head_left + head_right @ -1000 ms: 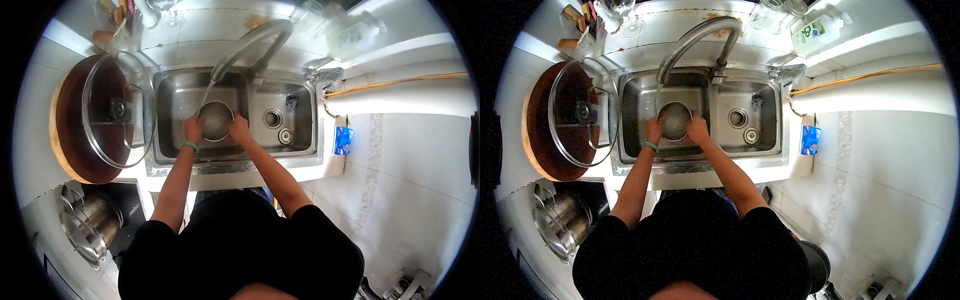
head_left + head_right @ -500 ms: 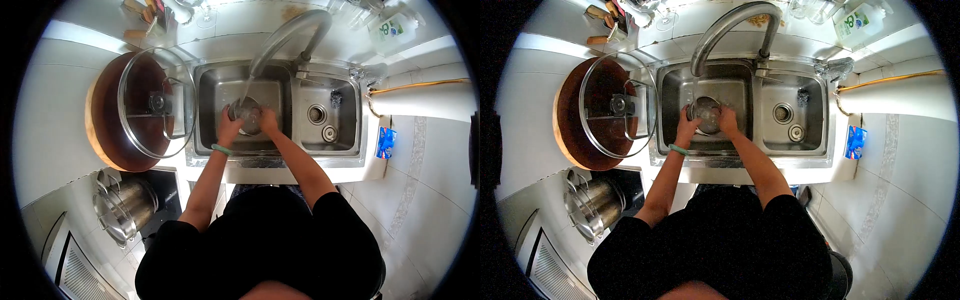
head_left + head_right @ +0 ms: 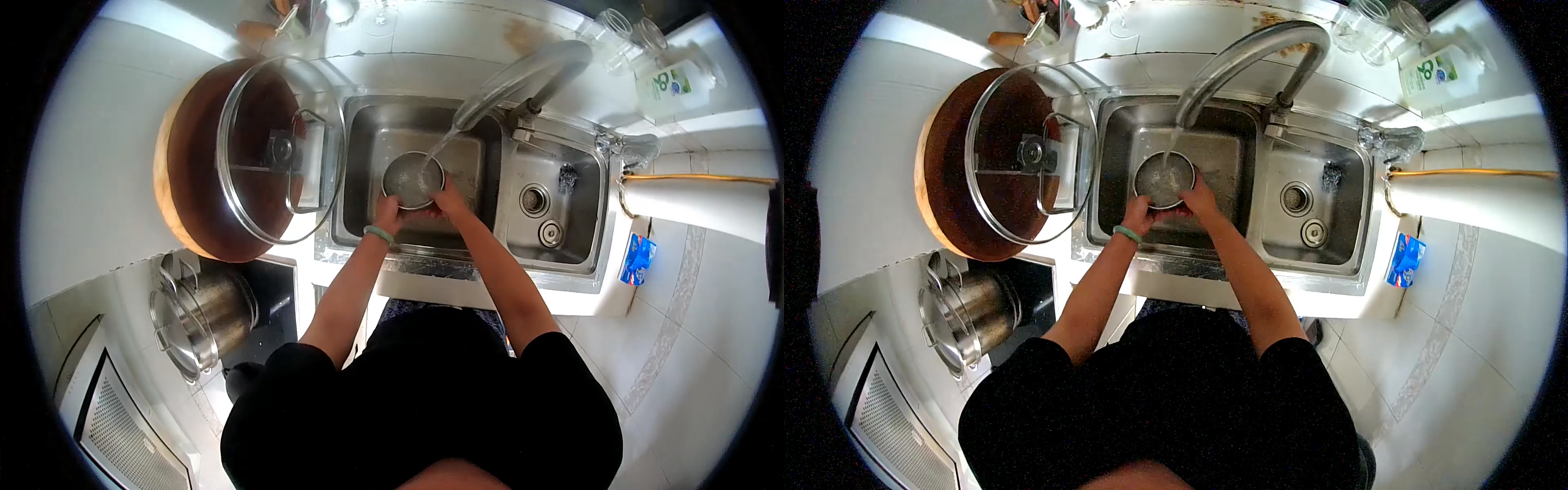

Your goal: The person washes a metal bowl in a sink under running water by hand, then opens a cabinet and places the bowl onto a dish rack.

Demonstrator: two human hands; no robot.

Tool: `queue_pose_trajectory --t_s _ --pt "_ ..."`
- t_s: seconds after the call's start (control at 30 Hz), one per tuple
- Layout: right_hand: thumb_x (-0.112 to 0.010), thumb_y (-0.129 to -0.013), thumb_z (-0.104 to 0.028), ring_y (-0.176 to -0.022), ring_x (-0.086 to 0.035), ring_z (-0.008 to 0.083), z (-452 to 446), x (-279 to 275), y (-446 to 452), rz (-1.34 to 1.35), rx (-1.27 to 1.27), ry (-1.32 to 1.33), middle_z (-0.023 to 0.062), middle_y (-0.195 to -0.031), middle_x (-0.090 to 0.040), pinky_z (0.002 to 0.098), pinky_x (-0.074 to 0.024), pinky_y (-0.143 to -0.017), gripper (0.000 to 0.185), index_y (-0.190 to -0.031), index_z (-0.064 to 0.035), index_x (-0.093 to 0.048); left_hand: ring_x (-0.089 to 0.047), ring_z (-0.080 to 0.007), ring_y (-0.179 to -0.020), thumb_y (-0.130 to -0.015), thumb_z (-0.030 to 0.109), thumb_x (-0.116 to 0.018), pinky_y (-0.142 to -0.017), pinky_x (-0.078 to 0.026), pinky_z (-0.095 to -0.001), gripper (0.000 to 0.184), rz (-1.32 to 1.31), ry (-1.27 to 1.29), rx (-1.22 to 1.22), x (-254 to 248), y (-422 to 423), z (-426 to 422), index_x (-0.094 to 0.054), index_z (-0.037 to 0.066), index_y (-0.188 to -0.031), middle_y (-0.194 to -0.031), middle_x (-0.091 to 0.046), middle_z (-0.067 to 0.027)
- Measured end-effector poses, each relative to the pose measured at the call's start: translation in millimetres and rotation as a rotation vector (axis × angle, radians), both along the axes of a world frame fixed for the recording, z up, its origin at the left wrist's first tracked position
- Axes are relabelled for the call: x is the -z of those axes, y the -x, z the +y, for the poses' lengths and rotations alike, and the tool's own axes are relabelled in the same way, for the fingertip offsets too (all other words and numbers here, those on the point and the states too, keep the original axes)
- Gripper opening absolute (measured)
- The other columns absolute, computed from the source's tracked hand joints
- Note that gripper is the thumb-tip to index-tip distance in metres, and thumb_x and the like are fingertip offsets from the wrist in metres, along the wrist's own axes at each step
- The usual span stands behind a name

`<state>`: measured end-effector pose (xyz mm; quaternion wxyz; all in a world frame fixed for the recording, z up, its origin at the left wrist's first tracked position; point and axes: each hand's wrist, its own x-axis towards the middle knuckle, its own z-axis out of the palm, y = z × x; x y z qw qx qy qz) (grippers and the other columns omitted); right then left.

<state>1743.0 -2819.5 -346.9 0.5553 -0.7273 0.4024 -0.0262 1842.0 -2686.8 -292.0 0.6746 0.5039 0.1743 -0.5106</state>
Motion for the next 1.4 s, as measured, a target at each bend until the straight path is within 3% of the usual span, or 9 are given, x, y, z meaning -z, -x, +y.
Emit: queue_pose_trajectory --t_s 0.13,0.37,0.43,0.57,0.63,0.73,1.0,1.17,1.4 --pt "-0.059 -0.075 -0.018 -0.050 -0.057 0.0205 2.9 -90.3 -23.3 0.178 0.053 -0.413 0.0152 -0.074 -0.058 0.0314 -0.0450 -0.042 0.073 -0.136 -0.0029 -0.022 -0.057 -0.0395 -0.096 -0.083 0.005 -0.040 -0.071 -0.059 -0.0405 0.032 0.114 0.019 -0.004 -5.1 -10.0 1.7 -0.043 -0.006 -0.113 -0.107 -0.050 -0.0233" --pt "-0.062 -0.070 -0.042 -0.053 -0.060 0.0245 12.8 -102.9 -46.6 0.376 -0.075 -0.181 0.0201 -0.076 -0.061 0.0328 -0.0468 -0.045 0.089 -0.131 0.0076 -0.021 -0.055 -0.0422 -0.097 -0.088 0.010 -0.039 -0.068 -0.059 -0.0386 0.027 0.643 -0.187 -0.268 7.0 -20.3 15.2 -0.047 -0.006 -0.107 -0.105 -0.049 -0.0241" --pt "-0.051 -0.076 -0.052 -0.071 -0.063 0.0308 12.1 -109.2 -43.4 0.365 -0.172 -0.142 0.0271 -0.088 -0.061 0.0379 -0.0504 -0.063 0.095 -0.135 0.0123 -0.013 -0.056 -0.0406 -0.095 -0.090 0.013 -0.038 -0.061 -0.059 -0.0361 0.024 0.755 -0.162 -0.265 -5.9 -16.6 16.0 -0.050 -0.004 -0.103 -0.102 -0.051 -0.0206" --pt "-0.058 -0.074 -0.046 -0.076 -0.064 0.0302 9.2 -91.8 -37.4 0.411 -0.123 -0.053 0.0256 -0.089 -0.061 0.0376 -0.0512 -0.060 0.087 -0.129 0.0134 -0.025 -0.058 -0.0395 -0.093 -0.086 0.009 -0.044 -0.057 -0.059 -0.0371 0.031 0.578 0.044 -0.107 -6.2 -6.9 17.9 -0.043 -0.001 -0.115 -0.106 -0.051 -0.0200" --pt "-0.062 -0.075 -0.029 -0.055 -0.061 0.0245 5.8 -73.4 -31.5 0.306 -0.078 -0.487 0.0188 -0.084 -0.062 0.0341 -0.0477 -0.046 0.051 -0.106 0.0092 -0.050 -0.058 -0.0396 -0.091 -0.084 0.008 -0.046 -0.055 -0.059 -0.0375 0.038 0.514 0.017 -0.109 -23.0 0.1 13.3 -0.038 0.000 -0.121 -0.108 -0.051 -0.0202" --pt "-0.064 -0.075 -0.011 -0.053 -0.059 0.0223 28.4 -32.6 -24.0 0.129 0.301 -0.826 0.0140 -0.080 -0.061 0.0322 -0.0460 -0.043 0.027 -0.093 0.0075 -0.055 -0.050 -0.0429 -0.106 -0.073 0.011 -0.054 -0.080 -0.051 -0.0486 0.061 -0.039 -0.144 -0.079 -38.1 13.5 3.1 -0.030 0.000 -0.127 -0.120 -0.043 -0.0243" --pt "-0.072 -0.072 -0.011 -0.050 -0.054 0.0181 38.3 -39.4 -21.4 0.115 0.355 -0.305 0.0114 -0.067 -0.057 0.0338 -0.0399 -0.041 0.026 -0.084 0.0067 -0.057 -0.040 -0.0303 -0.120 -0.069 -0.003 -0.060 -0.098 -0.037 -0.0362 0.075 -1.231 -0.367 0.230 -57.5 9.8 -5.0 -0.026 0.009 -0.135 -0.131 -0.037 -0.0152" --pt "-0.076 -0.070 -0.016 -0.053 -0.053 0.0163 35.9 -19.7 -25.6 -0.021 0.426 -0.064 0.0106 -0.066 -0.056 0.0344 -0.0402 -0.043 0.031 -0.081 0.0058 -0.057 -0.039 -0.0287 -0.120 -0.065 -0.007 -0.059 -0.099 -0.034 -0.0361 0.078 -1.176 -0.210 0.141 -56.8 9.5 -7.7 -0.026 0.009 -0.134 -0.130 -0.037 -0.0144" --pt "-0.076 -0.069 -0.016 -0.054 -0.055 0.0177 22.5 -67.8 -12.8 -0.034 0.296 -0.520 0.0120 -0.064 -0.056 0.0339 -0.0424 -0.044 0.030 -0.077 0.0060 -0.057 -0.039 -0.0346 -0.121 -0.064 -0.001 -0.058 -0.102 -0.029 -0.0383 0.073 -1.225 -0.286 0.070 -69.5 16.4 -7.7 -0.030 0.000 -0.132 -0.129 -0.040 -0.0211"
